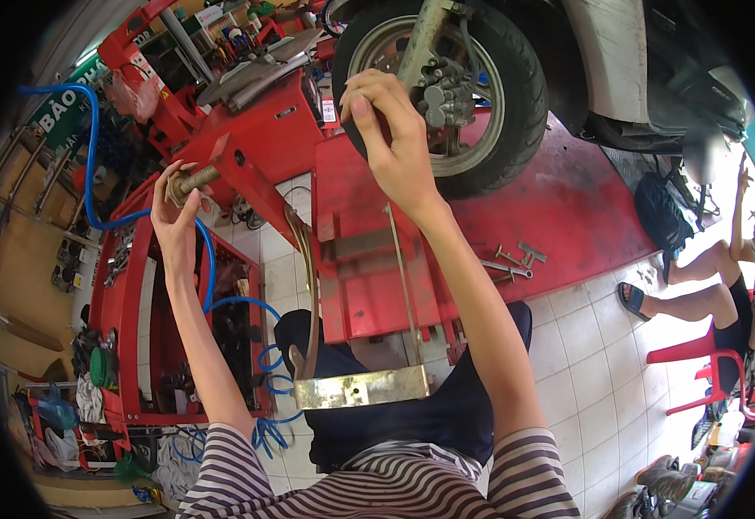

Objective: The person unscrews a bolt from a metal plate with a wrench, removes the plate and some pins, and then threads a red strap through the front wheel of a scooter.

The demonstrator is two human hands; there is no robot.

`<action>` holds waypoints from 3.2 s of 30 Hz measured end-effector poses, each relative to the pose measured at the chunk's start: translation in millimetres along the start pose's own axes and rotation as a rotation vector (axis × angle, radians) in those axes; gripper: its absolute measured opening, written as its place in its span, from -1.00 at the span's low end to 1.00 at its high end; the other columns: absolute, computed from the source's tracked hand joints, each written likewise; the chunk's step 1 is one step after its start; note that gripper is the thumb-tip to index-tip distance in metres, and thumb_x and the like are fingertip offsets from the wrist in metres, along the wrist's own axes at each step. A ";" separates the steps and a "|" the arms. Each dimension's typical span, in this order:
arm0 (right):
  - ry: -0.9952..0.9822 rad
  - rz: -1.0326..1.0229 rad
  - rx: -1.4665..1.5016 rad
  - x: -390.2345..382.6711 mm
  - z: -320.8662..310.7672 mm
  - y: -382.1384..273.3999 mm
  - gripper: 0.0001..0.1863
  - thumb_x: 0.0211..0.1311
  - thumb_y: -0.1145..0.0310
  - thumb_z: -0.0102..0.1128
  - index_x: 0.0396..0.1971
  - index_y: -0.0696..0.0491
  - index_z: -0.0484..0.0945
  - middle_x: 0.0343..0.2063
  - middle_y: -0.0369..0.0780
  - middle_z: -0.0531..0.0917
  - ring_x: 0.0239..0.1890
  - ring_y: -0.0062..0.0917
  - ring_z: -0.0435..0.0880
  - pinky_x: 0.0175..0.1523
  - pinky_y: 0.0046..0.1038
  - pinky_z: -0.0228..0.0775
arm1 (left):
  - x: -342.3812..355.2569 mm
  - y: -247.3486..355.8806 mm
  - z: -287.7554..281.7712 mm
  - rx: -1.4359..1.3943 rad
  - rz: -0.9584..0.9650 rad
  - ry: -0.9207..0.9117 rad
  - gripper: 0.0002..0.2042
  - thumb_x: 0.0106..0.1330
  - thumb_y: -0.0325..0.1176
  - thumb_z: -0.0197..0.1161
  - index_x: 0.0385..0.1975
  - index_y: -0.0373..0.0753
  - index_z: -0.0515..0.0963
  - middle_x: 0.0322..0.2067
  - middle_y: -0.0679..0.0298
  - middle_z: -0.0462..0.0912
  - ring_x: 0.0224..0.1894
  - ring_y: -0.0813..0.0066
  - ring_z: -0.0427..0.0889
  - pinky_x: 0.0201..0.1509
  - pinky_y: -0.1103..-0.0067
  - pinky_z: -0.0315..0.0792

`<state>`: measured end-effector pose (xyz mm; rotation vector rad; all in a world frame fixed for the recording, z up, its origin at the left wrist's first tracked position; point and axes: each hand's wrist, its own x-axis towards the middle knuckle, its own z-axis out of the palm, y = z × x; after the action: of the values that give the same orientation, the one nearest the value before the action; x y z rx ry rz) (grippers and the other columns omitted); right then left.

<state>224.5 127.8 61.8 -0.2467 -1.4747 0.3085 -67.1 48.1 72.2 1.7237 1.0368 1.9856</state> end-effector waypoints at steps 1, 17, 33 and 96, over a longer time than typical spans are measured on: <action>-0.001 -0.006 -0.007 0.6 -0.7 0.0 -0.81 0.47 0.42 0.05 -0.38 0.16 0.51 -0.20 -0.18 0.60 0.01 -0.37 0.55 0.12 -0.40 0.36 | 2.7 -2.8 -6.5 0.030 -0.019 -0.036 -0.67 0.42 -0.31 0.23 0.08 -0.34 0.49 -0.27 0.21 0.61 -0.49 0.53 0.59 -0.49 0.63 0.42; 0.029 -0.056 -0.015 0.7 2.5 4.4 -0.84 0.43 0.47 0.08 -0.39 0.17 0.53 -0.26 -0.16 0.61 -0.01 -0.32 0.58 0.12 -0.38 0.36 | 7.3 -6.9 -20.5 -0.065 -0.123 -0.119 -0.57 0.27 -0.56 0.34 0.15 -0.27 0.47 -0.17 0.24 0.61 -0.29 0.55 0.62 -0.24 0.63 0.48; -0.002 -0.023 -0.005 -1.3 -2.5 3.0 -0.79 0.48 0.39 0.04 -0.39 0.14 0.50 -0.23 -0.21 0.56 -0.05 -0.43 0.53 0.09 -0.42 0.35 | 20.9 -5.4 -22.5 -0.188 -0.380 -0.158 -0.60 0.56 -0.15 0.03 0.24 -0.25 0.41 -0.07 0.28 0.61 -0.25 0.52 0.59 -0.12 0.53 0.43; -0.060 0.055 -0.038 -0.8 -2.1 -3.4 -0.78 0.52 0.45 -0.06 -0.37 0.16 0.47 -0.21 -0.19 0.55 -0.19 -0.55 0.49 -0.04 -0.51 0.34 | 26.5 19.1 -7.2 0.022 -0.552 -0.036 -0.56 0.40 0.11 0.12 -0.47 -0.20 0.48 -0.73 0.40 0.34 -0.81 0.66 0.27 -0.75 0.67 0.00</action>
<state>226.7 124.4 62.0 -0.3116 -1.5356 0.3348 -75.8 50.0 104.5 1.2876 1.3461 1.5879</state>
